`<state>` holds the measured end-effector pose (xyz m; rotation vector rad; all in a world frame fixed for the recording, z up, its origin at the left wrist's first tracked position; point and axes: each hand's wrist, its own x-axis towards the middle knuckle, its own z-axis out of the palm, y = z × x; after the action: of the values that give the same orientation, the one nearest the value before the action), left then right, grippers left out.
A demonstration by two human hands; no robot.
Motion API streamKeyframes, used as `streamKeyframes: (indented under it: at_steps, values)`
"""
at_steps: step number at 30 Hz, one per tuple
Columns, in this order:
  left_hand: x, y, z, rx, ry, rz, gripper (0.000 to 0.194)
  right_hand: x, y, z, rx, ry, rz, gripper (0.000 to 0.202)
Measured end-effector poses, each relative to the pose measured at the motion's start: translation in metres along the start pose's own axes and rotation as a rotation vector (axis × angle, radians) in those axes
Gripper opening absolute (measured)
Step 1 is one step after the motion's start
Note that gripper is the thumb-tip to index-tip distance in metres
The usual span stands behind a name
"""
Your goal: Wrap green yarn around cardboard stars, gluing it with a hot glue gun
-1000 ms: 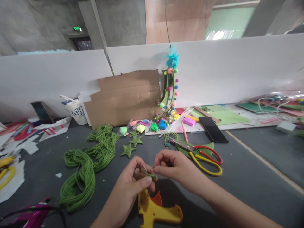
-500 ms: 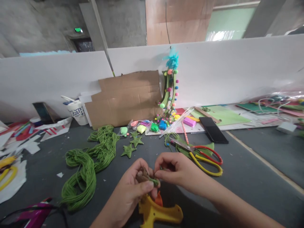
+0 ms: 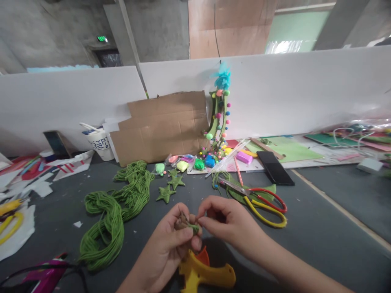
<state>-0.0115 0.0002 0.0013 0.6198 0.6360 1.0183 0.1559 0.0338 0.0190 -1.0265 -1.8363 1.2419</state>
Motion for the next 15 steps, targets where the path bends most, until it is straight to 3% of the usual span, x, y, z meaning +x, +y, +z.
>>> streamKeyframes:
  at_steps: [8,15]
  values:
    - [0.002,-0.002,-0.004,-0.219,0.014,-0.023,0.013,-0.008,-0.002,-0.002,-0.465,0.035,-0.422,0.016]
    - [0.004,-0.002,-0.005,-0.253,0.104,0.011,0.016,-0.011,0.006,0.006,-0.751,0.133,-0.547,0.024]
